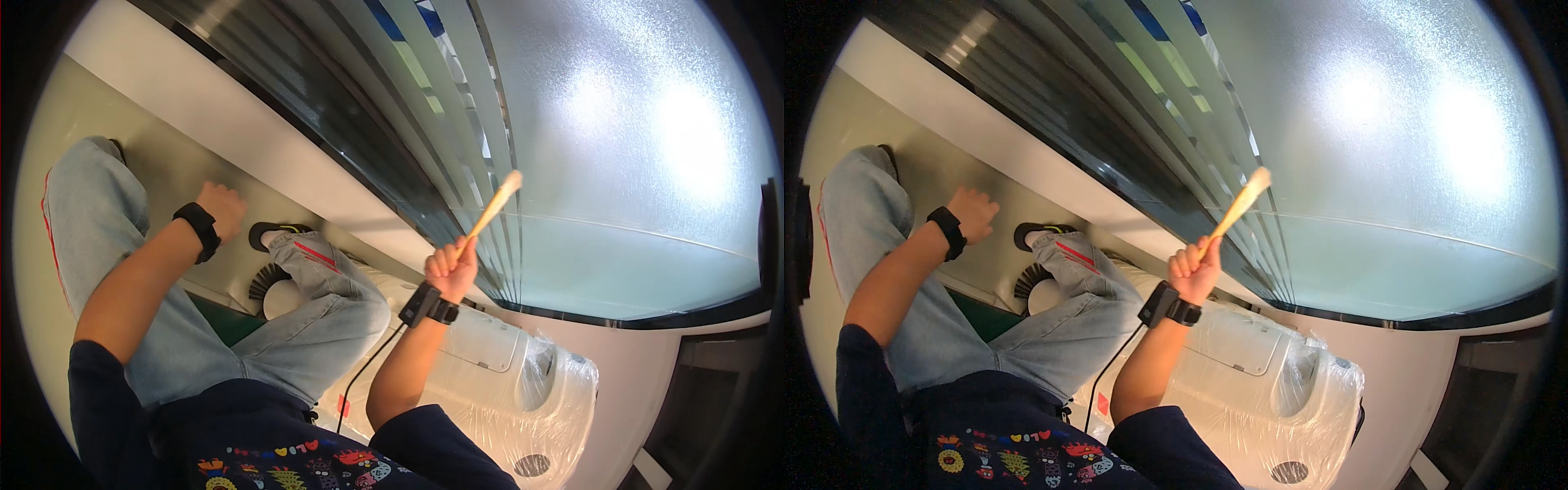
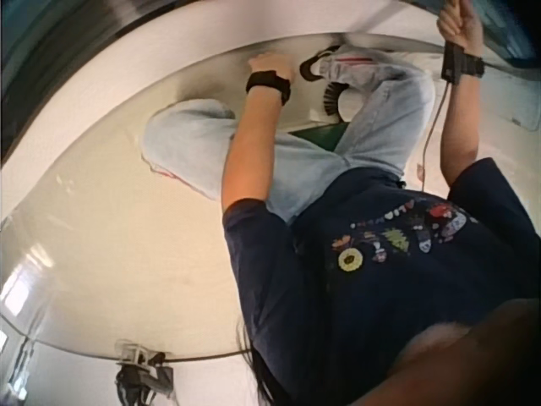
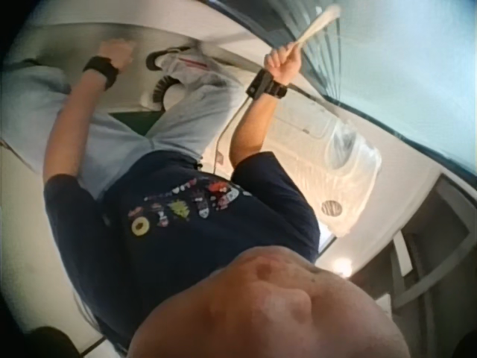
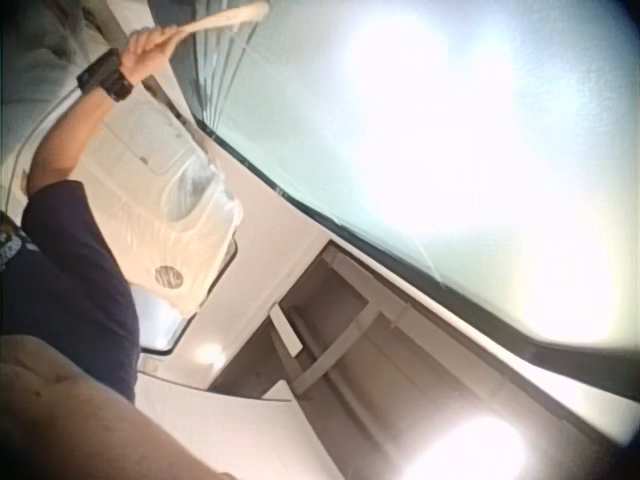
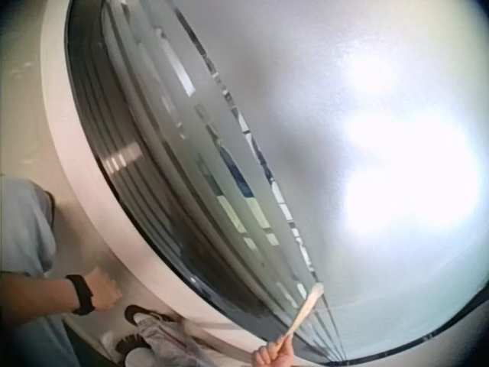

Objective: Using a paintbrush to clean or apply material to the frame and surface of a frosted glass partition.

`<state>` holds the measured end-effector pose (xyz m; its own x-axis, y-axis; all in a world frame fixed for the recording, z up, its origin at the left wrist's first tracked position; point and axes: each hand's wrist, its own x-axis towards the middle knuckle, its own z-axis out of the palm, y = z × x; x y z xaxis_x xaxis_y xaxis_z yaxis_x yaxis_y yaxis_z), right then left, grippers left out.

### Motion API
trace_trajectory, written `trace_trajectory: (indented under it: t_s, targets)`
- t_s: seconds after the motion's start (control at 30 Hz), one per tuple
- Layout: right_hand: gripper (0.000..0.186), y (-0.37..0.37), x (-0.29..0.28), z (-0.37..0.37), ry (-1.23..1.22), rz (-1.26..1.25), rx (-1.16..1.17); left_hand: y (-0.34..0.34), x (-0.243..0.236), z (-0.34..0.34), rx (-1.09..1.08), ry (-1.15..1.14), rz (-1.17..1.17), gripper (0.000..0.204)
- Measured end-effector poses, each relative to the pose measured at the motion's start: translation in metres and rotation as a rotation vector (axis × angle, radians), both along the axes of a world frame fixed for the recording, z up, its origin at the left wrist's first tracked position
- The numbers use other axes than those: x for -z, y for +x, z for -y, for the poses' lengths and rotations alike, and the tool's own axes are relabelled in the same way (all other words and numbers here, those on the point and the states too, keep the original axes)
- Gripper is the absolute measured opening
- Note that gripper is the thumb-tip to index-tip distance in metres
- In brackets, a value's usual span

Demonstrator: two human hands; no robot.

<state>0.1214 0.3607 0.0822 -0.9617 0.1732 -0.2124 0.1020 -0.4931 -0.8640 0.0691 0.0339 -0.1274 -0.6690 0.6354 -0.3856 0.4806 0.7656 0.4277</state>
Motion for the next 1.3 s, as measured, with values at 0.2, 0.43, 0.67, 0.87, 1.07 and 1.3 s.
trace_trajectory:
  t_s: [0.2, 0.43, 0.67, 0.87, 1.07, 1.3]
  targets:
    - [0.036, 0.013, 0.06, -0.005, -0.085, 0.233, 0.032, 0.004, -0.003, -0.006, 0.009, -0.007, -0.029, 0.034]
    - [0.035, 0.04, 0.059, -0.042, -0.104, 0.254, 0.096, 0.008, -0.009, 0.004, -0.018, 0.015, -0.041, 0.032]
    - [0.035, 0.045, -0.009, -0.083, 0.826, 0.315, 0.653, 0.014, -0.011, 0.018, -0.014, 0.081, -0.104, 0.032]
    - [0.044, 0.026, -0.009, -0.053, 1.637, 0.362, 0.597, 0.017, -0.017, 0.017, 0.007, 0.12, -0.069, 0.031]
    - [0.04, 0.005, 0.016, 0.043, 1.566, 0.285, 0.359, 0.013, -0.022, 0.016, -0.046, 0.191, -0.088, 0.03]
    - [0.041, -0.018, 0.035, 0.117, 1.438, 0.131, 0.053, 0.011, -0.022, 0.016, -0.04, 0.178, -0.119, 0.031]
